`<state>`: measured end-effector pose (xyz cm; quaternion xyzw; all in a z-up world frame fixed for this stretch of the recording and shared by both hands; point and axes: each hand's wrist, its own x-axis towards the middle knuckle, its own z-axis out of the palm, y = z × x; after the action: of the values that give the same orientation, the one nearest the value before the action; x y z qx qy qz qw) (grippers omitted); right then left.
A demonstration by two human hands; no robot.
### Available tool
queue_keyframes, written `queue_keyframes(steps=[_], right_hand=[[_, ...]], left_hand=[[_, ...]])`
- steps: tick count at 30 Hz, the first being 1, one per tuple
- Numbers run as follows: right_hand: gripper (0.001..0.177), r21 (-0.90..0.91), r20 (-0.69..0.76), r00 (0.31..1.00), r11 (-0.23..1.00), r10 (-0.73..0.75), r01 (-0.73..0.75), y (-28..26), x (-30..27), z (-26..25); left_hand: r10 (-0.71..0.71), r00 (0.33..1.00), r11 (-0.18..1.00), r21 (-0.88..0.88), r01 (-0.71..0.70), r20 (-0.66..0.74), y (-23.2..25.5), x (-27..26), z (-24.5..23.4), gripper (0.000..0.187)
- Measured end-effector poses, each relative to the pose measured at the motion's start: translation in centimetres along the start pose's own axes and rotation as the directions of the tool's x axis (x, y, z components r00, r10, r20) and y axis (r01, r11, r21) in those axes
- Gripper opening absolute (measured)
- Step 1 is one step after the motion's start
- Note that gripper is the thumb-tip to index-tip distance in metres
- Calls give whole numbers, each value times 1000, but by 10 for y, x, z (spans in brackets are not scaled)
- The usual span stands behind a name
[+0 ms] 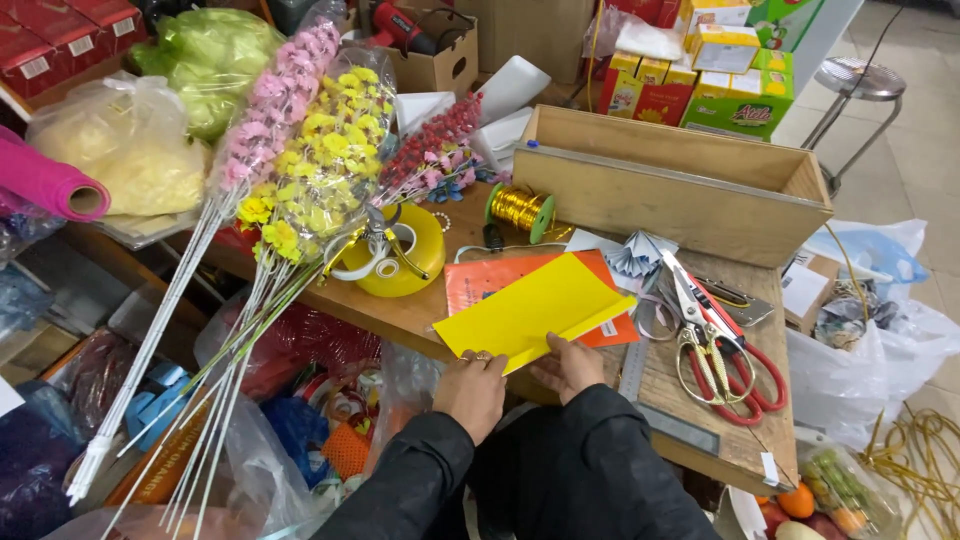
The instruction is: Folding and creasing a yellow piece of paper and aligning it with an orange paper bag.
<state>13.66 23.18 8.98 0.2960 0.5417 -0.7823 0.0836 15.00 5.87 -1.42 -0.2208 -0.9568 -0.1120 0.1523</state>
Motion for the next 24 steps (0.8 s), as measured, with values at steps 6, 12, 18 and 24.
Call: queue_keyframes(steps=[6,12,18,24], right_hand=[[34,-235,226,951,935,-213,265,-17,31,-26],[21,-647,659,715,310,-232,697,-121,13,-38],[12,-632,774,589,-233,-232,739,-172,-27,-10],[8,-453,870,179,-599,-460,661,-147,11,-21]], left_hand=[[-2,981,988,-153,-28,-193,3,24,-80,55],[206,896,977,130,-168,-393,2,94,-183,55],[283,950,959,19,-283,-133,-14,149,-167,40],[346,923,937,19,-348,-166,-26,163,-129,13]])
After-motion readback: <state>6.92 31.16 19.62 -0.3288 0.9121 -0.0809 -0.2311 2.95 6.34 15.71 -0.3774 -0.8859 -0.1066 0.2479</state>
